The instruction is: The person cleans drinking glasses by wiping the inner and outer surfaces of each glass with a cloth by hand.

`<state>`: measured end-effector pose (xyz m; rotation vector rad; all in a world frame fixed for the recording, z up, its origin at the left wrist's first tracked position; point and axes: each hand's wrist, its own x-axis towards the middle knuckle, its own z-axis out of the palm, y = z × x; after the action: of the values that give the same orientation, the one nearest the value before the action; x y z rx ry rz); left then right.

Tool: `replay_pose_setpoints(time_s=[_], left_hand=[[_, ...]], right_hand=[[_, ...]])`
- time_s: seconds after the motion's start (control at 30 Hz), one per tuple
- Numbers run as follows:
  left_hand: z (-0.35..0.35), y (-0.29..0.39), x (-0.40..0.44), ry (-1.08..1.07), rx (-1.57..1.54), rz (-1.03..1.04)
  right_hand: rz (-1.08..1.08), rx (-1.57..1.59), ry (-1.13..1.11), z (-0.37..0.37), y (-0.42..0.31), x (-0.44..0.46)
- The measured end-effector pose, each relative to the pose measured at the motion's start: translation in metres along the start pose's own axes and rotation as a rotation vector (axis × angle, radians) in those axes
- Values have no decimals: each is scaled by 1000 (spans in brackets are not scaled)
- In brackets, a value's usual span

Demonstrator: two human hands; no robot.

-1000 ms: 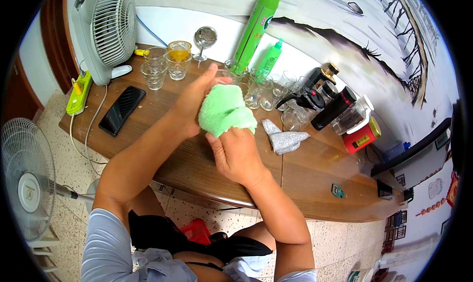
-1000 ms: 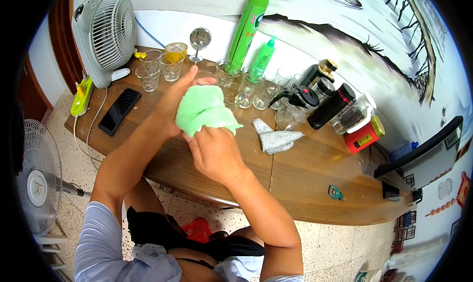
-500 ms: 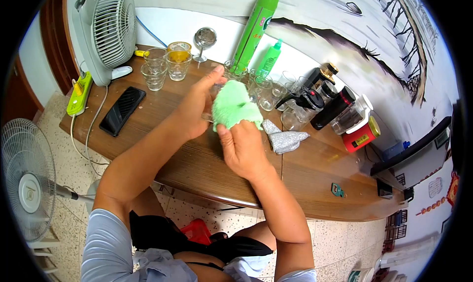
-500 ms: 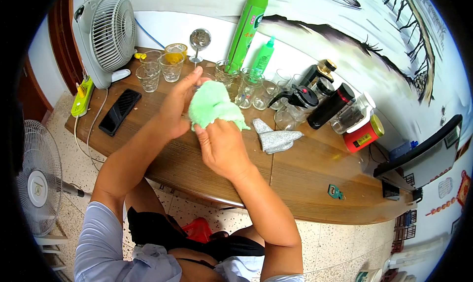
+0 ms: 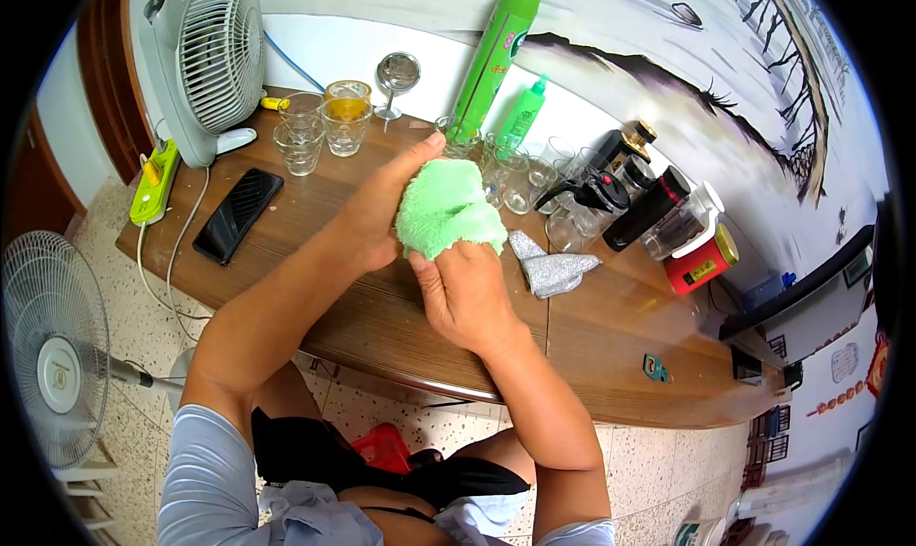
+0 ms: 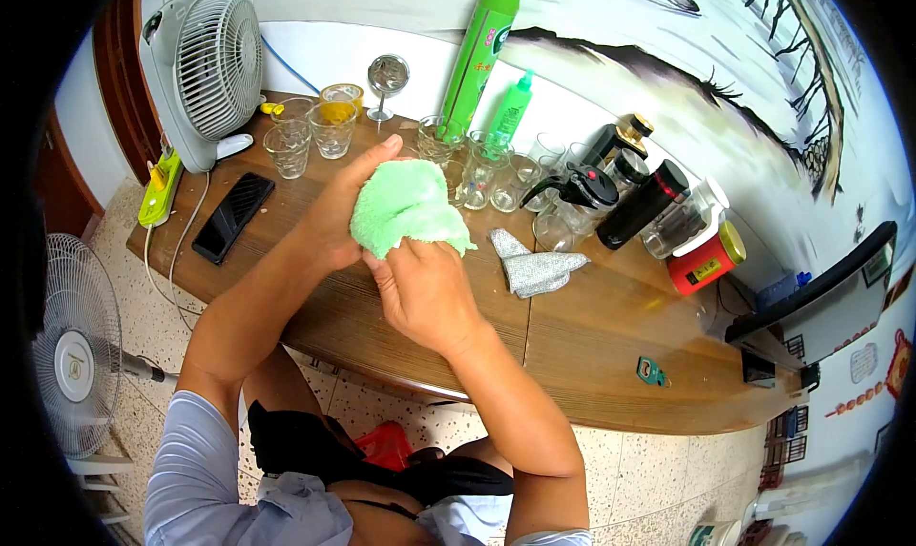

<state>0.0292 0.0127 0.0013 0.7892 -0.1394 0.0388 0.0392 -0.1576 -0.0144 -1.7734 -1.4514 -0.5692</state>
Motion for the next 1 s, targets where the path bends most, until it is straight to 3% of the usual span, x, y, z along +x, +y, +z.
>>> replay_pose_setpoints(time_s=[0.1,0.4,0.5,0.83,1.0], left_hand=[[3,-4,-1,33,33,-7],[11,-5,-4,24,3,19],[7,-4,-2,56,-6,32],[-9,0,3,202,15,45],[-4,-3,-1,69,22,-18]], right_hand=[[78,-96,-57,-6,5,-5],[91,-29,49,-6,11,-1],[124,-40,-26,-8,12,-6],[-30,-22,-90,1,-4,-5],[22,6,-30,-3,-1,-2]])
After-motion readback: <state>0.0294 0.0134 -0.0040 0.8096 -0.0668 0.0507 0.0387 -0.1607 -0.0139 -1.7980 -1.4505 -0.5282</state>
